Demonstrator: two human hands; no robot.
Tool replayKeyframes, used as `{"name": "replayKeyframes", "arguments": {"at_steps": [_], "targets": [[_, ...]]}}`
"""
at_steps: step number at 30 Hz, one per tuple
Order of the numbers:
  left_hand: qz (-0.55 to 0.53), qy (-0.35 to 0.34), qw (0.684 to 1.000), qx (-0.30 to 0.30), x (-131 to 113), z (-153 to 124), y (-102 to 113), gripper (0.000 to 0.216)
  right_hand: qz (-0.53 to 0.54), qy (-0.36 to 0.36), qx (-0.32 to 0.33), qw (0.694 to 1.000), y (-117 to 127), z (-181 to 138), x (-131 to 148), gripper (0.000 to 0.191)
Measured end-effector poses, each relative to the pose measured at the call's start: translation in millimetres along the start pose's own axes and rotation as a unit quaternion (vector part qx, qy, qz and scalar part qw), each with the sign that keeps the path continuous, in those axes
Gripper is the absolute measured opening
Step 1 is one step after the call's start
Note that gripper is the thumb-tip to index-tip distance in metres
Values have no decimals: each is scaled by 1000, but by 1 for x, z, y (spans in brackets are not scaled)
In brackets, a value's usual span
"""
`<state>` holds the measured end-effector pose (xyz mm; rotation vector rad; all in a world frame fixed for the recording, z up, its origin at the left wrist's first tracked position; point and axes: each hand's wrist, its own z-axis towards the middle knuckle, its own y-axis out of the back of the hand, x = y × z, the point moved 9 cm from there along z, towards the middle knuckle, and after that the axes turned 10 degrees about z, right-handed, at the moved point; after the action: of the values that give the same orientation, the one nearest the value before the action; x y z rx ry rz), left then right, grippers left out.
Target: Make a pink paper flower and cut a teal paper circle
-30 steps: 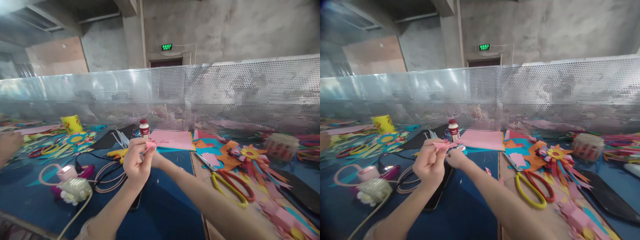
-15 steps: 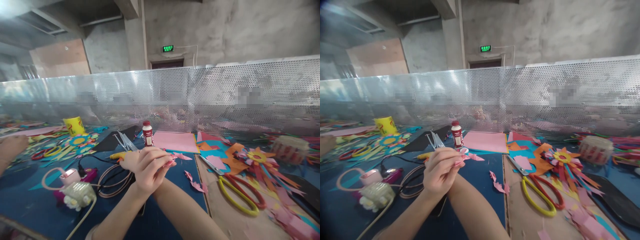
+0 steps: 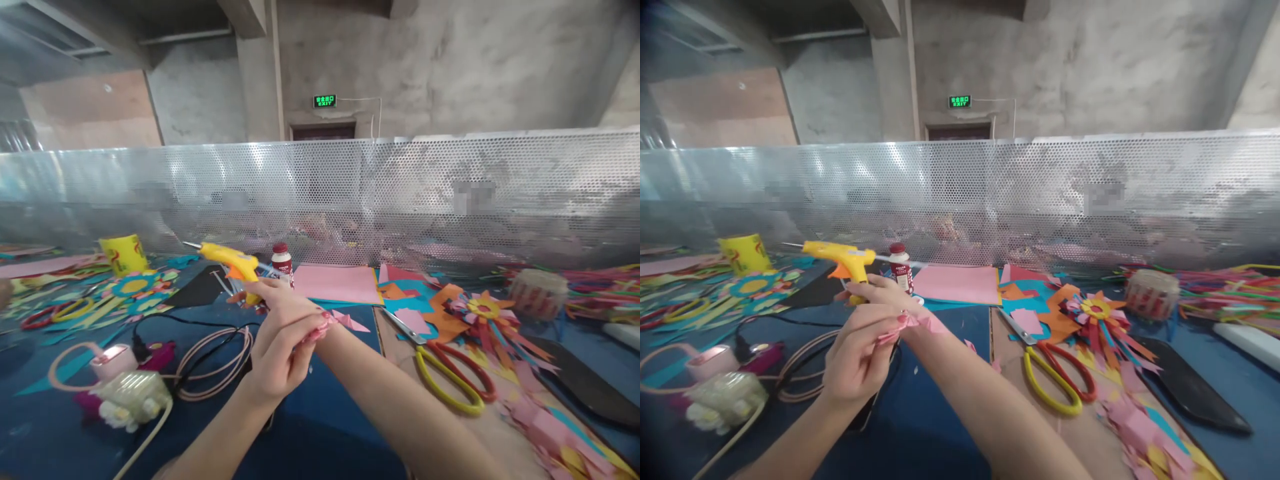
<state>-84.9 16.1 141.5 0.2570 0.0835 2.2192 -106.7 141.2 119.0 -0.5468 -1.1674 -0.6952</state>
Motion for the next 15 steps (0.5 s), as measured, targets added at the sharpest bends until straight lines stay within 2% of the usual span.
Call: {"name": "replayKeyframes", "arguments": {"at_steps": [3, 6, 10, 13, 15], "targets": [[5, -25, 1000, 7, -7, 4, 1, 21, 110, -15, -2, 994, 17, -17, 10, 9], [31, -54, 998, 10, -12, 5, 2, 16, 190, -14, -33, 981, 44, -39, 17, 16], [73, -79, 994, 3, -14, 1, 2, 11, 160, 23, -121, 979, 88, -79, 33, 24], [68, -57, 996, -3, -9, 0, 1, 12, 142, 49, -170, 974, 105, -116, 48, 18], [54, -44, 998, 0, -6, 0, -2, 12, 111, 36, -204, 972, 111, -142, 50, 19]]}}
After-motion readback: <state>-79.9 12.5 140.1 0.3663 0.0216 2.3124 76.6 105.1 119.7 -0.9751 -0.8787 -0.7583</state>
